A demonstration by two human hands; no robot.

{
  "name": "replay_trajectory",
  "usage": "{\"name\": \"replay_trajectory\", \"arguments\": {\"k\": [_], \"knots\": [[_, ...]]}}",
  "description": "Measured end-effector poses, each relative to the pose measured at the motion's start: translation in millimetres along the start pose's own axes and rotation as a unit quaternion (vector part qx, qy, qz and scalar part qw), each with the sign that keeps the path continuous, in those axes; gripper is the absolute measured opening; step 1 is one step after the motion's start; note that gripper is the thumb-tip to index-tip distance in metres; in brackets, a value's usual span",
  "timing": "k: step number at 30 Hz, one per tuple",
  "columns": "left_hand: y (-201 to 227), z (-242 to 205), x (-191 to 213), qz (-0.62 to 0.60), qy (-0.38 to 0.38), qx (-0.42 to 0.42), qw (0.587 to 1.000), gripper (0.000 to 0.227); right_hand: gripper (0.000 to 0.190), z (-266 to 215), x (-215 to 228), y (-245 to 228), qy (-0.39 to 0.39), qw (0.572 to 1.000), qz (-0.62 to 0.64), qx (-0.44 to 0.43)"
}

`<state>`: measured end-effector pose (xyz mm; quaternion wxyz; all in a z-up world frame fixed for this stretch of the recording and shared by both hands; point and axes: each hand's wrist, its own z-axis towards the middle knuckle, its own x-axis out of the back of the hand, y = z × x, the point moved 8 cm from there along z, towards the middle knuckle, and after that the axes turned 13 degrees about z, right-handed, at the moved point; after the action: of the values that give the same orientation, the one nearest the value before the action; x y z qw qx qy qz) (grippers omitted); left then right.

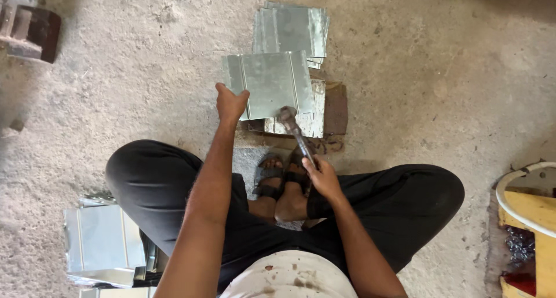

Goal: The person sits on the floor and uses a hammer to repeatedly strike a stack of rectangular metal sheets. The metal sheets are placed on a cushioned surface, and the person adjusts the stack occasionally while continuing to hammer the edges and surfaces.

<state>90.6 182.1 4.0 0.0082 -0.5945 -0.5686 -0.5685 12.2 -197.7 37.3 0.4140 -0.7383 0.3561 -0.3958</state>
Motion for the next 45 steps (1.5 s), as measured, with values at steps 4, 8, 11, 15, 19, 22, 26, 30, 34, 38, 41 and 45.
{"name": "replay_trajectory", "arguments": {"k": [4, 8, 11, 15, 19, 22, 26, 30, 34, 38, 41, 45], "knots": [[10, -12, 11, 0.008, 0.009, 0.003, 1.0, 0.088, 0.04, -19, -24, -5, 0.001, 0.99, 0.067, -0.123], [17, -19, 17, 0.008, 0.028, 0.014, 0.999, 0.086, 0.047, -28, -29, 7, 0.012, 0.975, 0.166, -0.145], [25, -21, 21, -0.007, 0.046, 0.0, 0.999, 0.084, 0.049, -19, -3, -6, 0.031, 0.981, 0.17, -0.084], [30, -31, 22, -0.009, 0.045, 0.002, 0.999, 0.079, 0.042, -37, 62, -94, 0.106, 0.947, 0.302, -0.013], [39, -33, 32, -0.006, 0.038, 0.001, 0.999, 0.075, 0.064, -113, 123, -304, -0.076, 0.814, 0.39, 0.422], [38, -33, 27, -0.021, -0.002, 0.028, 0.999, 0.075, 0.058, -128, 156, -351, 0.019, 0.753, 0.283, 0.593], [39, -29, 27, 0.004, 0.032, -0.003, 0.999, 0.074, 0.05, -79, 121, -215, 0.123, 0.803, 0.272, 0.516], [36, -30, 26, 0.002, 0.049, -0.017, 0.999, 0.072, 0.046, -39, 25, -78, 0.145, 0.89, -0.211, 0.378], [32, -30, 22, 0.006, 0.044, -0.016, 0.999, 0.073, 0.059, -36, 37, -38, 0.049, 0.956, 0.26, -0.131], [30, -14, 14, 0.067, 0.032, -0.018, 0.997, 0.073, 0.061, -69, 98, -166, 0.134, 0.946, 0.295, 0.007], [27, -17, 16, 0.071, 0.031, -0.016, 0.997, 0.078, 0.071, -99, 129, -271, 0.074, 0.881, 0.355, 0.303], [37, -27, 24, 0.058, 0.024, 0.006, 0.998, 0.082, 0.067, -111, 140, -288, 0.055, 0.784, 0.316, 0.531]]}}
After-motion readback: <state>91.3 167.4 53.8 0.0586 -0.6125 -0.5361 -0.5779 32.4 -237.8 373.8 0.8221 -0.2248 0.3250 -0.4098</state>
